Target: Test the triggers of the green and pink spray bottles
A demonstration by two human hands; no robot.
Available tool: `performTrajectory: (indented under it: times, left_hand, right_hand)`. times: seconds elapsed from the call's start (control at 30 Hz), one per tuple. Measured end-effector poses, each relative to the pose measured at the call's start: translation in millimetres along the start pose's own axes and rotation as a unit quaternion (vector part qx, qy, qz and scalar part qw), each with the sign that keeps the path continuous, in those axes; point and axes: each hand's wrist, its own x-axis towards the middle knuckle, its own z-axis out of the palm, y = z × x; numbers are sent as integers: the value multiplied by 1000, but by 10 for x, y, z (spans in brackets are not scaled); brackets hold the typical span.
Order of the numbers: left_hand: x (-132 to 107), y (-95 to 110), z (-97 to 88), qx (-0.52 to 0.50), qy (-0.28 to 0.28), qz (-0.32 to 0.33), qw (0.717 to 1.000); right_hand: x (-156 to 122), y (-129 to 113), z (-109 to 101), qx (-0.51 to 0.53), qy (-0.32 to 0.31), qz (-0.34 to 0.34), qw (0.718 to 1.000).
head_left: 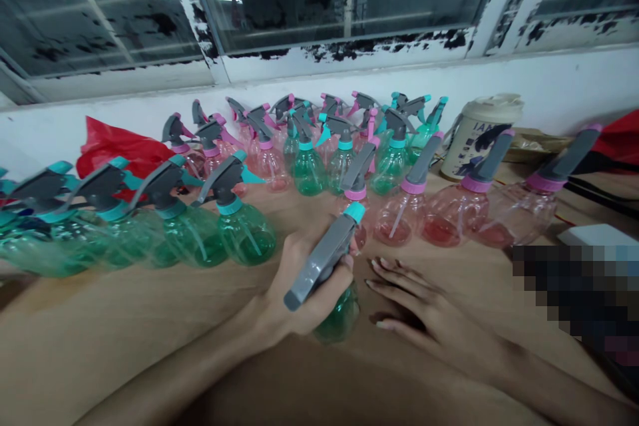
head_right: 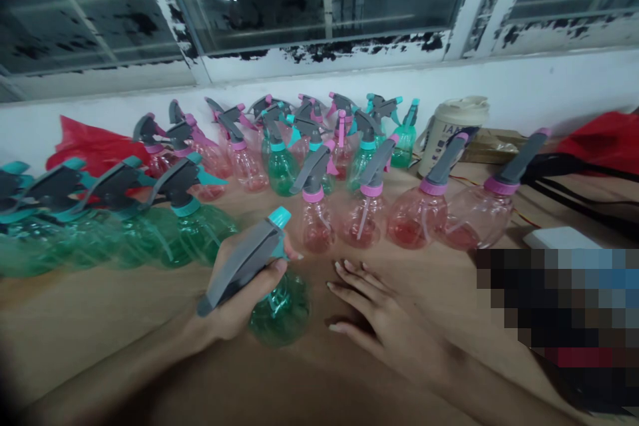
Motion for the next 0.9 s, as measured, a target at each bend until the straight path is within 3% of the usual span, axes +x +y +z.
performTrajectory:
  times: [0.1,0.37,0.53,0.9]
  left_hand:
    - [15,-11,-24,5,-15,-1,1000]
    - [3,-38,34,14,48,-50,998]
    - [-34,-17,74,-5,21,-20,1000]
    - [-34,-16,94,-6,35,-28,999]
  right_hand:
    - [-6,1,5,-6,-4,2,1000]
    - [1,0,-3,8,-4,5,1000]
    - [-5,8,8,2,3,1,1000]
    - [5,2,0,-21,-8,-4,1000]
